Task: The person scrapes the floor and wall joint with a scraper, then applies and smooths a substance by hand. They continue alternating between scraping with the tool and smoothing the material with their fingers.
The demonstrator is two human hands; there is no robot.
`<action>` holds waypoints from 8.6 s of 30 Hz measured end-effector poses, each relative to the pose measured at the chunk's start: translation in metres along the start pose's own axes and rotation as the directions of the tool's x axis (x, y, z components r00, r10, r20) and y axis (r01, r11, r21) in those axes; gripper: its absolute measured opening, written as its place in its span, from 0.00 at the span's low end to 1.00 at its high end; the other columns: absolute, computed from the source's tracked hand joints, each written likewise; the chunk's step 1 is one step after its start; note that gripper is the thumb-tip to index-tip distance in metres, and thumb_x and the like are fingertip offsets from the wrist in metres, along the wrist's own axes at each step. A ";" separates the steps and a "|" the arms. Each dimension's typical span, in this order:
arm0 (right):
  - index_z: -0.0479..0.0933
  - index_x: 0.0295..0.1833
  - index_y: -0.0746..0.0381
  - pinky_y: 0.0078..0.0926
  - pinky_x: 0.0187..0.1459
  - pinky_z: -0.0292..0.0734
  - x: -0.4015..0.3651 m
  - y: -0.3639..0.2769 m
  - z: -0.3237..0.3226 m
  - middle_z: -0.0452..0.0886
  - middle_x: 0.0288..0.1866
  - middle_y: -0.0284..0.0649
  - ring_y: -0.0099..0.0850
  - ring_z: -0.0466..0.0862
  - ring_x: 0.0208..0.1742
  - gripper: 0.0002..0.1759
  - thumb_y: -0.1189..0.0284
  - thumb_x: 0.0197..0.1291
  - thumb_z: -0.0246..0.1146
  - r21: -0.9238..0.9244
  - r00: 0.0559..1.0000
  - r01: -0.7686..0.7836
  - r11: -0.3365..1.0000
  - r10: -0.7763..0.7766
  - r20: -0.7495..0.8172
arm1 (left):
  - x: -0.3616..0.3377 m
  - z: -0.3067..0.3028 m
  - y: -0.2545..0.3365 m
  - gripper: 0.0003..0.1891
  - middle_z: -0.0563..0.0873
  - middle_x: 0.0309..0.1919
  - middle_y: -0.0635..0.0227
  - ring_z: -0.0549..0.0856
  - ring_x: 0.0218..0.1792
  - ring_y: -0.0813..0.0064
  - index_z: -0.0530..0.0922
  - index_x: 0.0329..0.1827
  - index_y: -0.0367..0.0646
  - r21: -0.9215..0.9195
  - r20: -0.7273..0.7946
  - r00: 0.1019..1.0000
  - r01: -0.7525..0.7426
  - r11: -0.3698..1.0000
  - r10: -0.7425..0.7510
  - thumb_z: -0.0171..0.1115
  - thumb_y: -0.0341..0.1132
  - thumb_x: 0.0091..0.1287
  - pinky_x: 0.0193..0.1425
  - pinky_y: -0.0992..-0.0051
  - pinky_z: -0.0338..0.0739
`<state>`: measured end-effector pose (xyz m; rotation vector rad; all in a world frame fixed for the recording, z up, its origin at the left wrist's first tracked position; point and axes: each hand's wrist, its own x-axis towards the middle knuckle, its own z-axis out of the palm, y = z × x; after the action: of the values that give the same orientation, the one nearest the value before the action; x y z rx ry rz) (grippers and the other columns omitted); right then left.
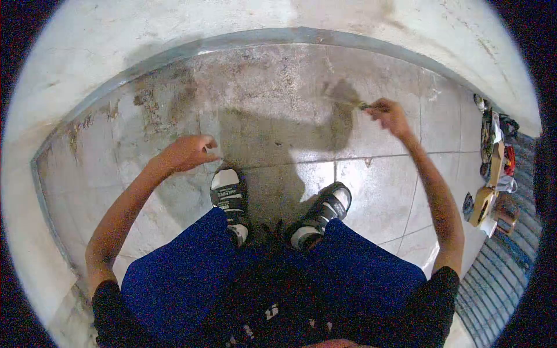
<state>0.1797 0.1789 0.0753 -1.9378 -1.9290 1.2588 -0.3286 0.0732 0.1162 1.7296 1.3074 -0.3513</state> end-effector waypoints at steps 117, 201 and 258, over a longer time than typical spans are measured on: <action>0.79 0.40 0.64 0.44 0.33 0.78 0.075 -0.237 0.127 0.81 0.28 0.52 0.46 0.83 0.32 0.11 0.73 0.49 0.59 -0.647 0.805 0.499 0.577 -0.585 0.099 | 0.005 0.027 -0.068 0.23 0.82 0.33 0.52 0.82 0.38 0.52 0.78 0.34 0.37 0.179 -0.046 0.990 -0.126 0.976 0.137 0.58 0.54 0.58 0.42 0.59 0.76; 0.84 0.40 0.60 0.22 0.15 0.68 0.028 -0.048 0.020 0.78 0.19 0.35 0.21 0.72 0.13 0.18 0.56 0.54 0.65 -0.118 0.970 -0.019 0.993 0.047 0.240 | -0.002 0.028 -0.064 0.25 0.82 0.38 0.52 0.81 0.40 0.50 0.77 0.41 0.40 0.180 -0.005 0.999 -0.045 0.983 0.047 0.57 0.57 0.59 0.44 0.58 0.75; 0.76 0.43 0.67 0.22 0.14 0.66 0.005 -0.014 0.054 0.73 0.15 0.36 0.21 0.70 0.12 0.21 0.58 0.63 0.57 0.132 0.998 -0.031 0.991 0.037 -0.041 | -0.155 -0.121 0.162 0.15 0.80 0.47 0.59 0.79 0.49 0.62 0.80 0.37 0.45 -0.747 -0.323 0.220 -0.656 -0.105 0.921 0.63 0.48 0.58 0.53 0.67 0.72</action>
<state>0.1345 0.1614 0.0474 -1.9239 -1.7530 1.3065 -0.2831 0.0698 0.3670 1.2144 -0.1907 0.6602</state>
